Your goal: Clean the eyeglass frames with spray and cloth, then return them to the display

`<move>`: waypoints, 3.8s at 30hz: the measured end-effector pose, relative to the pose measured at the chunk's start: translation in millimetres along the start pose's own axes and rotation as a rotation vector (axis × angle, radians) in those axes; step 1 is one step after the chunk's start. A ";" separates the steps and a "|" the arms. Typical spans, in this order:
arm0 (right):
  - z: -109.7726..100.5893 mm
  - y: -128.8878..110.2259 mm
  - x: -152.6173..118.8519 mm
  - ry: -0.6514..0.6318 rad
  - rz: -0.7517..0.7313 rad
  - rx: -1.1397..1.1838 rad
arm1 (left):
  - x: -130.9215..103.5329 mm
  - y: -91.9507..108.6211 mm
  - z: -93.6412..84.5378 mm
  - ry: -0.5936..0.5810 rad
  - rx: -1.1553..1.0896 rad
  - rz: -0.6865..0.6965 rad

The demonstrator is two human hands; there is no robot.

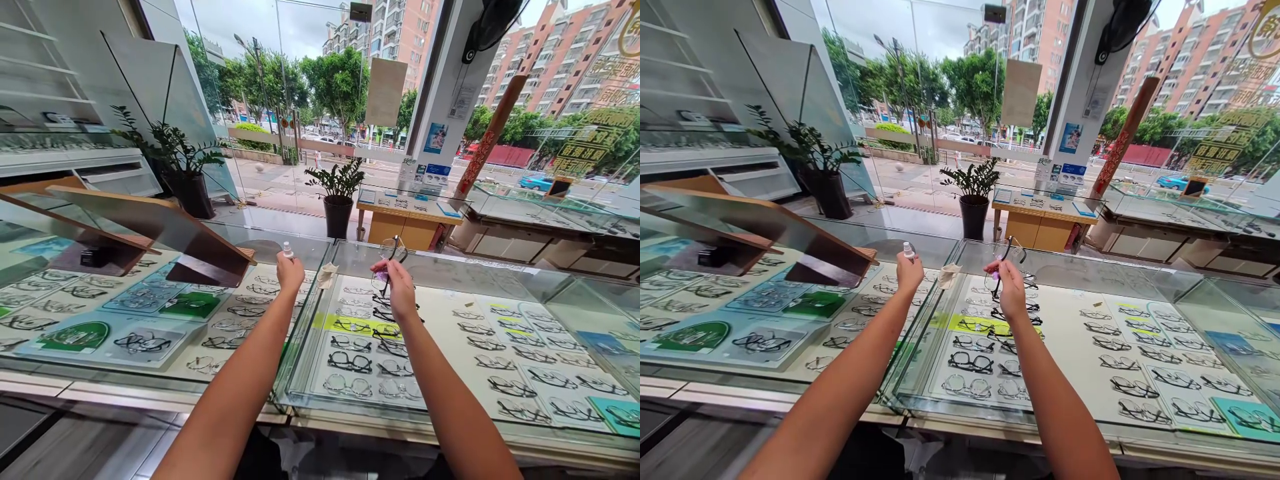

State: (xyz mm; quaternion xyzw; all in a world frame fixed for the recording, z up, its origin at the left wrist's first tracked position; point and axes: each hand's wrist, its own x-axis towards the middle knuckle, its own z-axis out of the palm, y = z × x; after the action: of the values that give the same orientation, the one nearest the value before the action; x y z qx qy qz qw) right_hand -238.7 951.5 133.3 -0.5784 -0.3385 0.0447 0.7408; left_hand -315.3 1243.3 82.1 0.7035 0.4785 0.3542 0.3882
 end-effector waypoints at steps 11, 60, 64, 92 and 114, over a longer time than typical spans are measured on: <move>2.2 -3.1 -1.0 -0.013 0.007 0.002 | -13.1 9.7 -1.2 0.111 0.011 0.028; 2.9 -8.5 -2.9 -0.046 -0.005 -0.011 | -62.1 59.9 -1.7 -0.932 -1.005 -0.579; 3.8 -9.8 -3.3 -0.049 -0.010 0.003 | -62.6 64.4 -3.3 -0.924 -1.061 -0.600; 10.7 -16.1 -7.6 -0.325 0.036 -0.144 | -81.0 70.4 -4.9 -1.103 -1.102 -0.302; 9.9 -5.1 -7.0 -0.302 0.130 0.051 | -96.0 79.0 -15.1 -1.143 -1.074 -0.041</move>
State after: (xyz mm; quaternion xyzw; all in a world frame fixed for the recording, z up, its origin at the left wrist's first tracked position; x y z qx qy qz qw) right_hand -251.3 954.9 135.7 -0.5670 -0.4067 0.1874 0.6914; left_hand -324.9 1136.4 146.6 0.4836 -0.0196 0.1129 0.8678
